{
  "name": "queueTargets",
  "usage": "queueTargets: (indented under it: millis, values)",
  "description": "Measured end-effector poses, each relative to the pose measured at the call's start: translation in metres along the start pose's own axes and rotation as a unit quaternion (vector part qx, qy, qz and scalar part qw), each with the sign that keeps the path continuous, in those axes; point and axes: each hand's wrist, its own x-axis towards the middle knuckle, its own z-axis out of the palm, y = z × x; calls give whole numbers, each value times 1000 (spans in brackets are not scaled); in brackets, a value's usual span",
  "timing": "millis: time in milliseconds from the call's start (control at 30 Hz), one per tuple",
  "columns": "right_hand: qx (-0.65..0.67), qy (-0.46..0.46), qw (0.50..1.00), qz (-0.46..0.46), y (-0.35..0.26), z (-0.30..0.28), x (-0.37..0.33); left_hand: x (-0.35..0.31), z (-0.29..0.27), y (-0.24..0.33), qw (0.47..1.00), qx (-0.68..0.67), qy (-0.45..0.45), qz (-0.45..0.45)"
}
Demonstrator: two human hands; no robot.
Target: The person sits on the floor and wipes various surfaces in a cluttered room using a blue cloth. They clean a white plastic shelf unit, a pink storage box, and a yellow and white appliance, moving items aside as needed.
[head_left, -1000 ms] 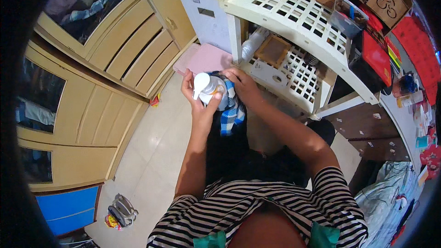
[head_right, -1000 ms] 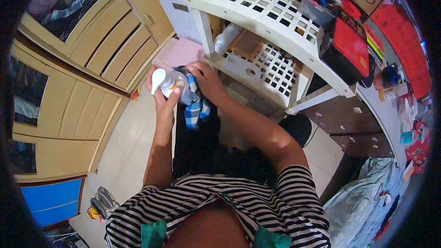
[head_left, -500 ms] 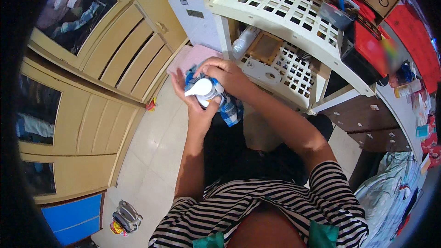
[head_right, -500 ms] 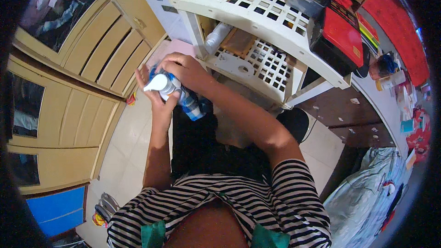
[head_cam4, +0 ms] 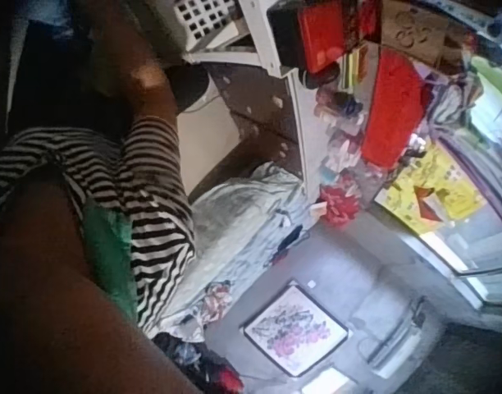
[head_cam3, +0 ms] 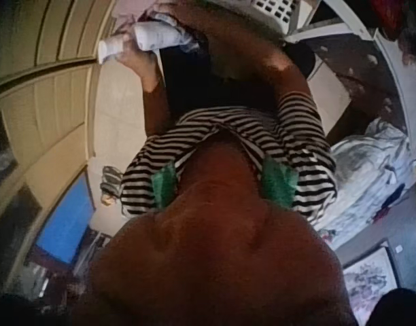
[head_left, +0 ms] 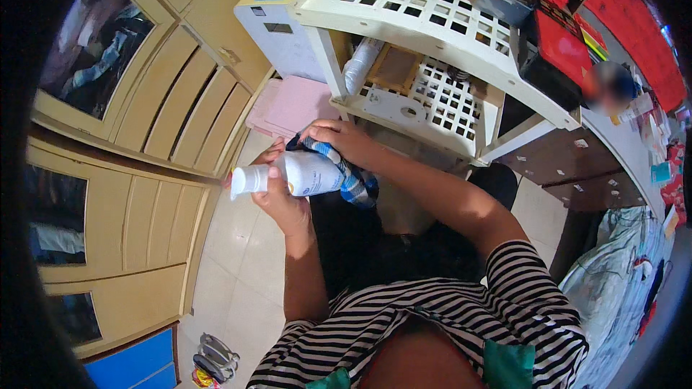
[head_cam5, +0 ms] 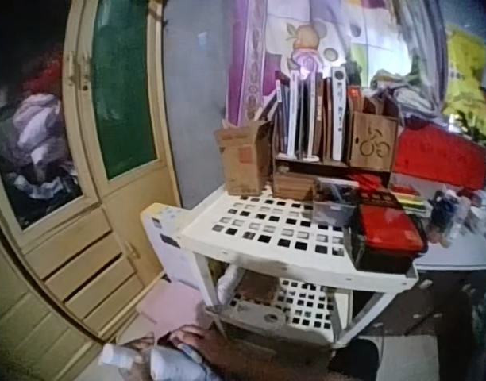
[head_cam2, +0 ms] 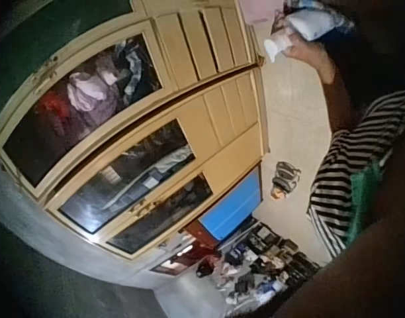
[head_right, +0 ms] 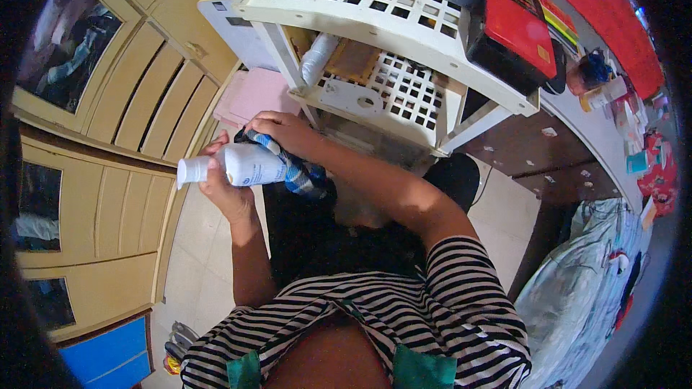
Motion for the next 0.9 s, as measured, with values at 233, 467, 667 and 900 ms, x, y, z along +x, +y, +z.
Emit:
queueTargets:
  millis: [233, 467, 667, 900]
  values:
    - [384, 78, 877, 276, 28, -16, -30, -15, 22, 12, 995, 13, -31, 89]
    - [295, 37, 908, 295, -5, -35, -90, -22, 44, 0, 986, 75, -69, 128]
    - [9, 102, 971, 214, 23, -94, -141, -31, 67, -18, 979, 158, -125, 17]
    - [-313, 148, 938, 9, -16, -79, -116, -40, 100, -68, 948, 157, -265, 76]
